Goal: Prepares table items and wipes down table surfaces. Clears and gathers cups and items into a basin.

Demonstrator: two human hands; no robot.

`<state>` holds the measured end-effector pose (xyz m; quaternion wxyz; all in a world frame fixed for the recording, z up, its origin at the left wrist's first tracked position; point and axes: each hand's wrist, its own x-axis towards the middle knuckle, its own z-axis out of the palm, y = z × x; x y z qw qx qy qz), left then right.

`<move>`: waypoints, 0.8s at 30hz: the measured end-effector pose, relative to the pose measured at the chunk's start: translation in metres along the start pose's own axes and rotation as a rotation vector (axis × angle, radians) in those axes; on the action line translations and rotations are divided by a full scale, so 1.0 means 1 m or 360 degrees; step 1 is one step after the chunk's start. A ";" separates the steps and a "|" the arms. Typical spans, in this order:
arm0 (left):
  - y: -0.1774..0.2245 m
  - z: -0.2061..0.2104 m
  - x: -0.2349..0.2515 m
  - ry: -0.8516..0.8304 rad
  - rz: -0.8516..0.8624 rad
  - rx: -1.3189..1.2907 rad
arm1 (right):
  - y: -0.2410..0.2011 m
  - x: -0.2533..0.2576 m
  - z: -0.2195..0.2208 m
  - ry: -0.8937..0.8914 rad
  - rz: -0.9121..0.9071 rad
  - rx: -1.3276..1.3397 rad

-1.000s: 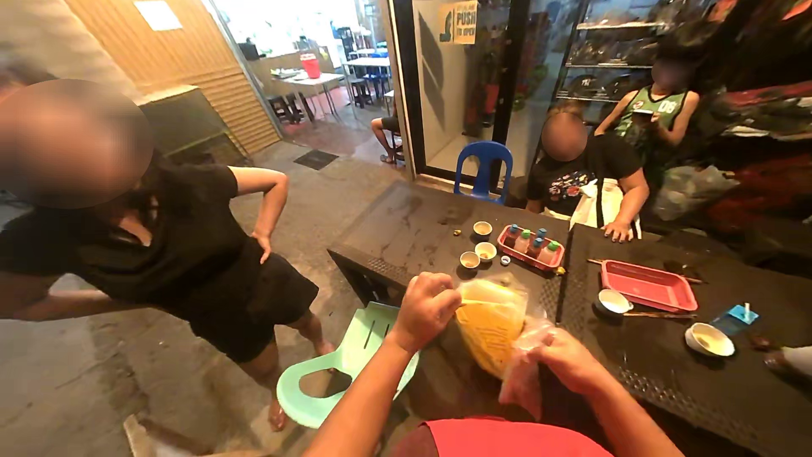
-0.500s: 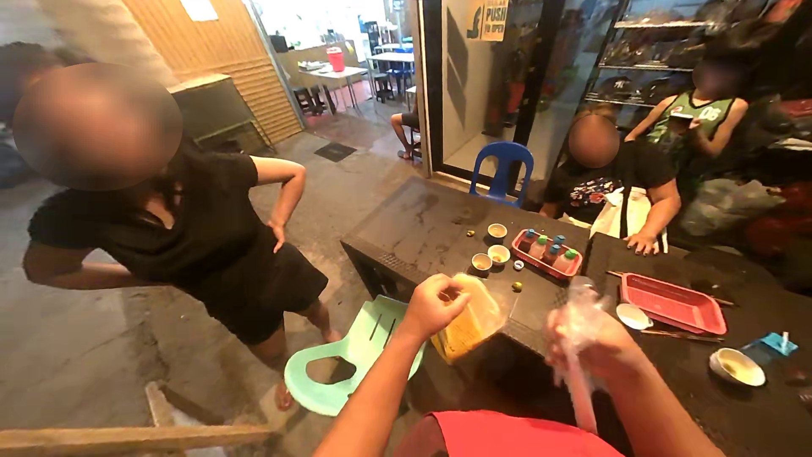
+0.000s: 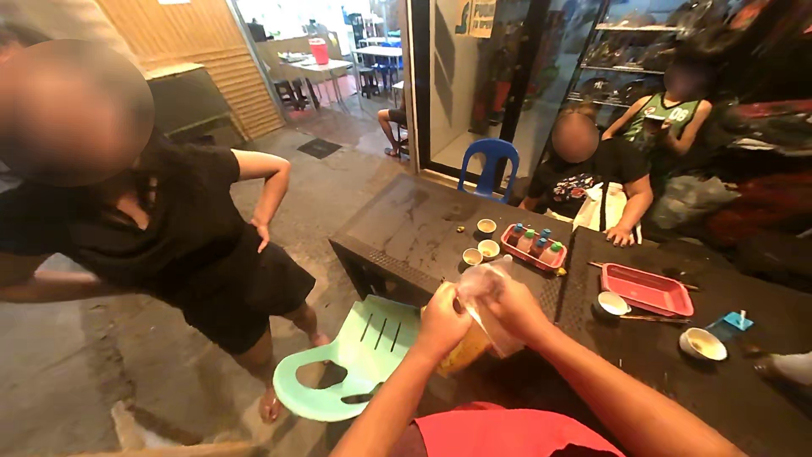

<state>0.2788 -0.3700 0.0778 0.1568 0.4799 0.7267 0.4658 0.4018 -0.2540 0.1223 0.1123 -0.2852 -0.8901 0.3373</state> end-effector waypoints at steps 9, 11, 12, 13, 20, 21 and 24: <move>0.016 0.011 0.000 -0.0027 0.0215 -0.0108 | 0.007 -0.003 0.019 0.0050 -0.0112 -0.0299; 0.013 0.006 0.001 -0.0065 0.0139 -0.0097 | 0.006 0.000 0.020 -0.0121 -0.0014 -0.0197; 0.010 0.003 0.003 -0.0092 0.0095 -0.0101 | 0.009 0.000 0.018 -0.0193 0.0025 -0.0038; 0.007 0.000 0.005 -0.0115 0.0059 -0.0113 | 0.011 -0.002 0.015 -0.0259 0.0038 0.0171; 0.001 -0.021 -0.007 -0.0164 -0.0061 -0.0099 | 0.010 -0.027 0.022 -0.0561 0.0009 0.0822; 0.001 -0.023 -0.009 -0.0172 -0.0025 -0.0083 | 0.009 -0.025 0.024 -0.0612 -0.0012 0.0771; 0.002 -0.026 -0.014 -0.0185 0.0149 -0.0082 | 0.013 -0.010 0.036 -0.0730 -0.0085 0.0583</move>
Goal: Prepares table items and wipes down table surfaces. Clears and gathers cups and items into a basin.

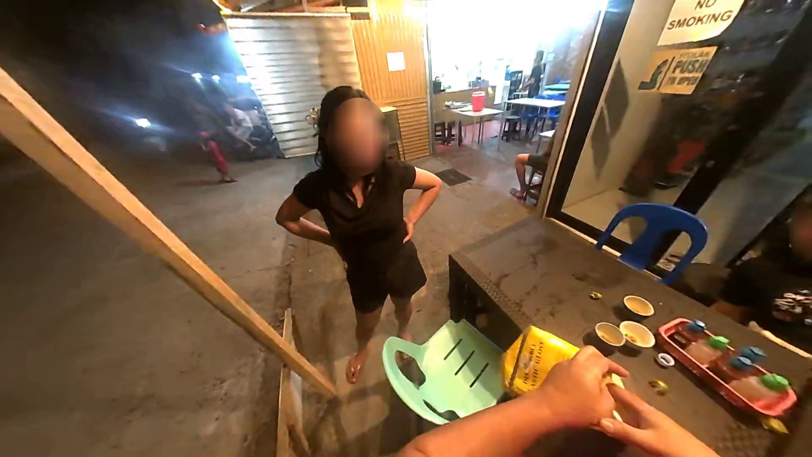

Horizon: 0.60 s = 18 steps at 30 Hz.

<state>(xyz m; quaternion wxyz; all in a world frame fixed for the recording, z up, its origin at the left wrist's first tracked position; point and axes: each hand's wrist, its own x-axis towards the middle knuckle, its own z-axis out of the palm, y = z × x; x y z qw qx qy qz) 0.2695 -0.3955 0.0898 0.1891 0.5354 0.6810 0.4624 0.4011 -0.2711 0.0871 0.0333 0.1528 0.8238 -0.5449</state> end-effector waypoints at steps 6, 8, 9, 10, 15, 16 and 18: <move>-0.012 -0.014 0.000 0.0042 0.0089 0.0175 | -0.004 0.028 -0.002 0.0012 -0.0076 -0.0081; -0.014 -0.021 0.002 0.0045 -0.0069 0.0174 | -0.009 0.025 -0.004 0.0094 -0.0075 0.0111; -0.017 -0.023 0.004 0.0050 -0.0124 0.0166 | -0.008 0.023 -0.006 0.0133 -0.0100 0.0178; -0.020 -0.024 0.004 0.0058 -0.0143 0.0151 | -0.005 0.019 -0.007 0.0172 -0.0143 0.0213; -0.021 -0.018 0.002 -0.0038 -0.0030 0.0090 | -0.004 0.016 -0.012 0.0416 -0.0170 -0.0477; -0.018 -0.014 0.002 -0.0050 0.0008 0.0080 | -0.002 0.021 -0.007 0.0575 -0.0209 -0.0643; -0.014 -0.004 0.002 -0.0027 0.0083 0.0073 | 0.002 0.030 0.006 0.0894 -0.0285 -0.0836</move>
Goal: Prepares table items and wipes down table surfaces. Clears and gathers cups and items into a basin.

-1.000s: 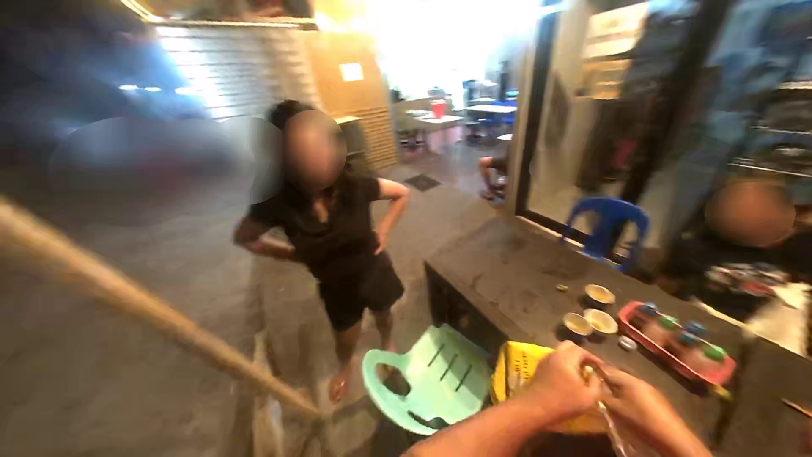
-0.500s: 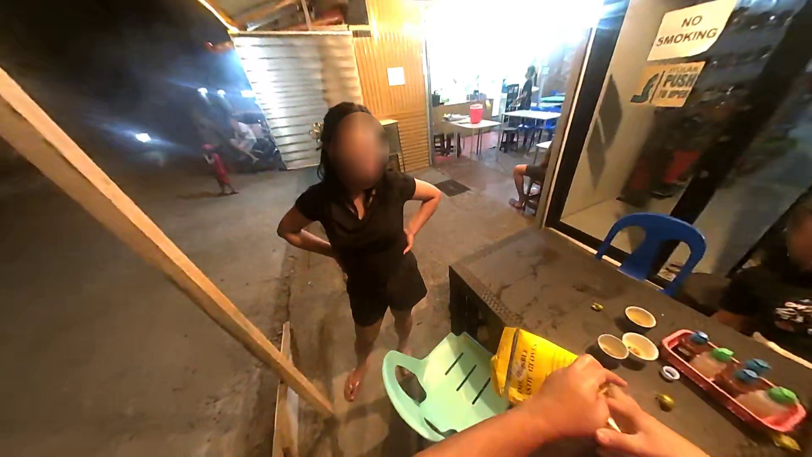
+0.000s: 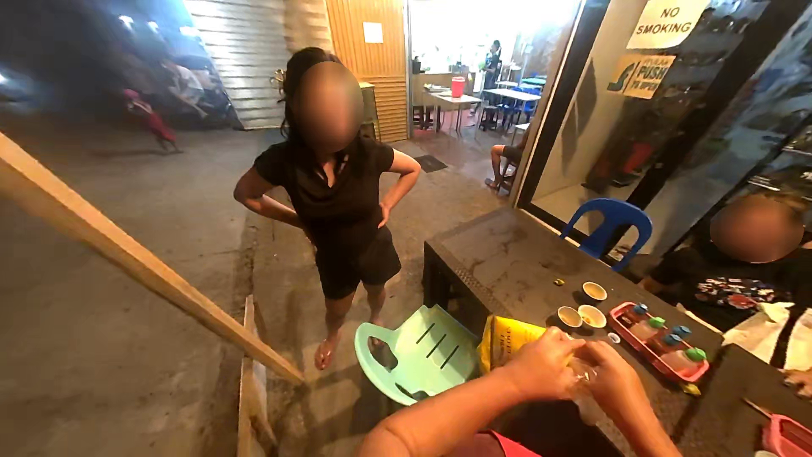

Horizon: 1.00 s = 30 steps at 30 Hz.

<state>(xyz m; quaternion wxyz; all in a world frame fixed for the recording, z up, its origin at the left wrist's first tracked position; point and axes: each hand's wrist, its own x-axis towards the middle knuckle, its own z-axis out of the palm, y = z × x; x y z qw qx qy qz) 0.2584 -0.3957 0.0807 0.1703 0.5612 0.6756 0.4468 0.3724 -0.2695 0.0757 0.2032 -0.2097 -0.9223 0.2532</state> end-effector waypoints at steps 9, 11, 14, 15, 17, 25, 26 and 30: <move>-0.012 -0.007 0.005 0.0001 -0.0393 -0.0012 | 0.022 0.000 -0.014 -0.0381 0.0284 0.1073; -0.016 -0.008 0.004 0.0027 -0.0408 -0.0005 | 0.025 -0.006 -0.018 -0.0408 0.0141 0.1104; -0.011 -0.008 0.003 -0.0014 -0.0376 -0.0006 | 0.022 -0.007 -0.014 -0.0478 -0.0026 0.0554; -0.008 -0.007 0.002 -0.0020 -0.0347 -0.0007 | 0.021 -0.007 -0.009 -0.0452 -0.0039 0.0395; -0.001 -0.005 0.000 -0.0047 -0.0316 0.0009 | 0.017 -0.002 -0.001 -0.0411 0.0093 0.0259; 0.005 0.015 -0.005 -0.0056 -0.0254 0.0118 | 0.000 0.025 0.015 -0.1009 0.0457 -0.0068; 0.004 0.013 -0.005 -0.0034 -0.0283 0.0098 | 0.006 0.023 0.013 -0.1050 0.0380 0.0163; -0.003 -0.004 -0.003 0.0141 -0.0385 -0.0044 | 0.014 0.012 0.001 -0.0697 0.0269 0.0750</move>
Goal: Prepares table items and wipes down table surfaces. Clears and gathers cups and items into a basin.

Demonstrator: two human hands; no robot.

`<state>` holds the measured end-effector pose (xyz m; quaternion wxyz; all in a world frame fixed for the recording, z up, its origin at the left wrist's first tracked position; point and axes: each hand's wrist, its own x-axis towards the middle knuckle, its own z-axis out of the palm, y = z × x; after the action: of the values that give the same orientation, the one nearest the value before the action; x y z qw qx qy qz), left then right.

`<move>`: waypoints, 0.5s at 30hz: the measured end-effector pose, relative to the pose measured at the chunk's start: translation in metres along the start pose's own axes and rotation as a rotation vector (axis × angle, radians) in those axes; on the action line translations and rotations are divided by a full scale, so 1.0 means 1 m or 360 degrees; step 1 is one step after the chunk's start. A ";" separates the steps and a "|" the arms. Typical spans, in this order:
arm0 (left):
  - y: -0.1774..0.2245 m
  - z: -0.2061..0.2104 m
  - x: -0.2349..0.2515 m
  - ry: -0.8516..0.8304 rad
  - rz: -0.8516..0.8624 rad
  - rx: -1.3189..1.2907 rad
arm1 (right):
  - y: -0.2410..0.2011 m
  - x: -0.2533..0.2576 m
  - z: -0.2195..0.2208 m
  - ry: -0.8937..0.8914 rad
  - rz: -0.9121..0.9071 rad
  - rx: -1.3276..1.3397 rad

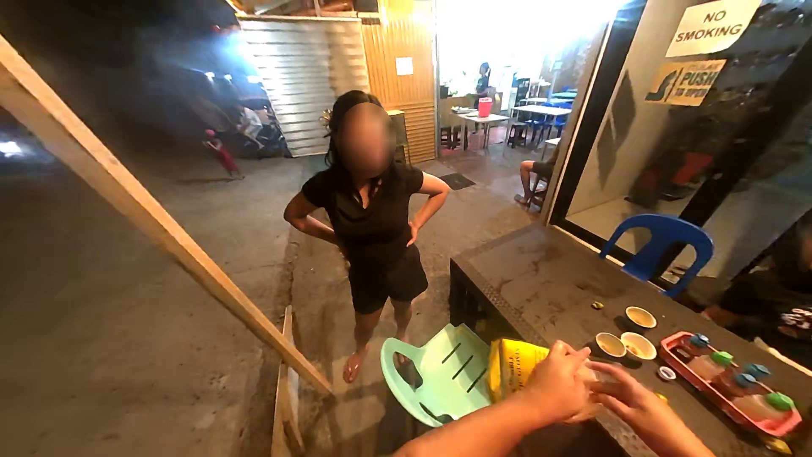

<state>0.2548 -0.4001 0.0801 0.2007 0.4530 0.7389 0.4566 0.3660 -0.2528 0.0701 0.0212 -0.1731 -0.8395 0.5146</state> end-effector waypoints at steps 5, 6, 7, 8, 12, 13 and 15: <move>0.000 0.002 0.003 0.0125 0.0088 -0.0204 | -0.009 -0.001 -0.002 -0.0066 -0.0222 -0.0423; 0.000 0.004 0.004 0.0107 0.0099 -0.0235 | -0.006 0.002 -0.002 -0.0165 -0.0244 -0.0526; -0.001 0.006 0.005 0.0084 0.0102 -0.0247 | -0.003 0.004 -0.002 -0.0219 -0.0236 -0.0578; -0.003 0.008 0.006 0.0073 0.0101 -0.0258 | -0.002 0.005 -0.004 -0.0244 -0.0212 -0.0600; -0.007 0.003 0.011 0.0222 0.0054 -0.0297 | -0.018 -0.007 -0.015 0.0060 -0.0451 -0.0708; -0.006 -0.003 0.013 0.0278 0.0051 -0.0317 | -0.022 -0.013 -0.016 0.0313 -0.0660 -0.0721; -0.004 -0.008 0.014 0.0327 0.0016 -0.0389 | -0.021 -0.029 -0.020 0.0778 -0.1030 -0.0686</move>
<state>0.2398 -0.3932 0.0820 0.1755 0.3797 0.6922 0.5881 0.3916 -0.2532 0.1024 0.3419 -0.0188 -0.9086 0.2393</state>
